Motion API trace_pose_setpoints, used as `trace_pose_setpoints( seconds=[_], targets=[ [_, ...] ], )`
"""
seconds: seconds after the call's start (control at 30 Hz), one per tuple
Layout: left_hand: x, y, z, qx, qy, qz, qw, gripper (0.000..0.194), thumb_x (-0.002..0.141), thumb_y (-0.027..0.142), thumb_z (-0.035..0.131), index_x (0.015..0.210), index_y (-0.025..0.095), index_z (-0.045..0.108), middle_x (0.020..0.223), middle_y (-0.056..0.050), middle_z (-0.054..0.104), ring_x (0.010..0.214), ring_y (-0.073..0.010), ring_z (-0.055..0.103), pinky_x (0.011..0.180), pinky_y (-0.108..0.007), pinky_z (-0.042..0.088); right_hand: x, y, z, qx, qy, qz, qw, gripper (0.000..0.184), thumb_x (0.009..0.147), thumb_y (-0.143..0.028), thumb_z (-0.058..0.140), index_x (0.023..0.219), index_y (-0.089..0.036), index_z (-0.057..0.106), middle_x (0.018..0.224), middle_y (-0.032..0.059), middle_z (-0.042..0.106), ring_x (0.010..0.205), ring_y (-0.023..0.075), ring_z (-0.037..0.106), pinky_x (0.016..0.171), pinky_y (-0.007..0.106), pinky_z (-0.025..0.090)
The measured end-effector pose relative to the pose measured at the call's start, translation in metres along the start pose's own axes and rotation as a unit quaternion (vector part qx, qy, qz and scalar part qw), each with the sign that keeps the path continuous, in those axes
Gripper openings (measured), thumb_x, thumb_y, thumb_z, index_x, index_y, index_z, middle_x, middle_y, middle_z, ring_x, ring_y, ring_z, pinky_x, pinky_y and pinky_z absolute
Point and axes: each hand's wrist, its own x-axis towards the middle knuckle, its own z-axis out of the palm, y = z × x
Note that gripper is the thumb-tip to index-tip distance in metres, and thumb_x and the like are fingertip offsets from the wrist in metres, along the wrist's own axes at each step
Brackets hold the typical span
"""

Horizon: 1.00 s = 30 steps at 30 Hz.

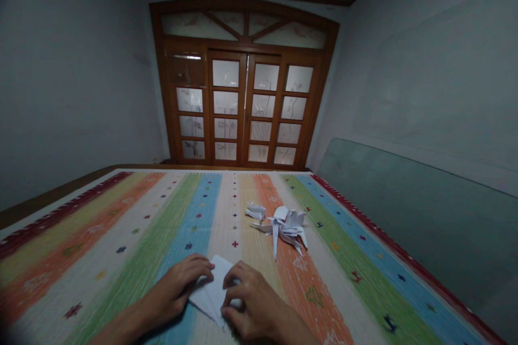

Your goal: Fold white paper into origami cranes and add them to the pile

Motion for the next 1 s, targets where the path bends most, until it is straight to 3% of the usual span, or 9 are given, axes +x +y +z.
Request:
trace_pose_setpoints(
  seconds=[0.17, 0.33, 0.4, 0.63, 1.0],
  targets=[
    [-0.003, -0.014, 0.004, 0.042, 0.006, -0.016, 0.999, 0.043, 0.086, -0.004, 0.047, 0.108, 0.024, 0.071, 0.123, -0.007, 0.074, 0.122, -0.0252, 0.057, 0.103, -0.046, 0.047, 0.0, -0.002, 0.001, -0.011, -0.014, 0.011, 1.0, 0.007, 0.079, -0.021, 0.078, 0.082, -0.021, 0.072, 0.115, 0.0041, 0.066, 0.109, 0.0214, 0.059, 0.097, 0.034, 0.045],
    [-0.002, -0.016, 0.005, 0.029, 0.015, -0.005, 0.999, 0.041, 0.091, -0.001, 0.046, 0.106, 0.025, 0.074, 0.121, -0.008, 0.074, 0.119, -0.0244, 0.059, 0.101, -0.044, 0.049, 0.0, -0.007, 0.004, -0.03, -0.047, 0.046, 0.997, 0.054, 0.062, -0.038, 0.095, 0.105, -0.023, 0.066, 0.123, 0.0063, 0.059, 0.115, 0.0272, 0.053, 0.101, 0.039, 0.043],
    [-0.001, -0.016, 0.004, 0.025, 0.017, -0.005, 1.0, 0.041, 0.091, 0.0, 0.045, 0.104, 0.025, 0.075, 0.12, -0.008, 0.075, 0.118, -0.0245, 0.059, 0.1, -0.044, 0.049, 0.001, -0.009, 0.004, -0.045, -0.062, 0.052, 0.996, 0.061, 0.06, -0.039, 0.095, 0.11, -0.022, 0.063, 0.126, 0.0081, 0.057, 0.117, 0.0293, 0.052, 0.103, 0.042, 0.042],
    [-0.002, -0.021, 0.005, -0.001, 0.028, -0.017, 0.999, 0.038, 0.091, 0.0, 0.047, 0.103, 0.024, 0.075, 0.117, -0.008, 0.075, 0.115, -0.0239, 0.061, 0.1, -0.044, 0.048, 0.001, -0.01, 0.004, -0.069, -0.043, 0.016, 0.997, 0.038, 0.072, -0.023, 0.075, 0.107, -0.022, 0.06, 0.12, 0.0083, 0.058, 0.112, 0.0262, 0.052, 0.101, 0.038, 0.044],
    [-0.003, -0.023, 0.006, -0.005, 0.03, -0.023, 0.999, 0.026, 0.098, 0.012, 0.054, 0.103, 0.026, 0.075, 0.113, -0.007, 0.074, 0.111, -0.0227, 0.062, 0.097, -0.039, 0.049, 0.005, -0.006, 0.003, -0.147, 0.024, -0.015, 0.989, 0.007, 0.087, -0.017, 0.054, 0.09, -0.021, 0.059, 0.096, 0.0062, 0.065, 0.087, 0.0197, 0.059, 0.077, 0.028, 0.046]
  ],
)
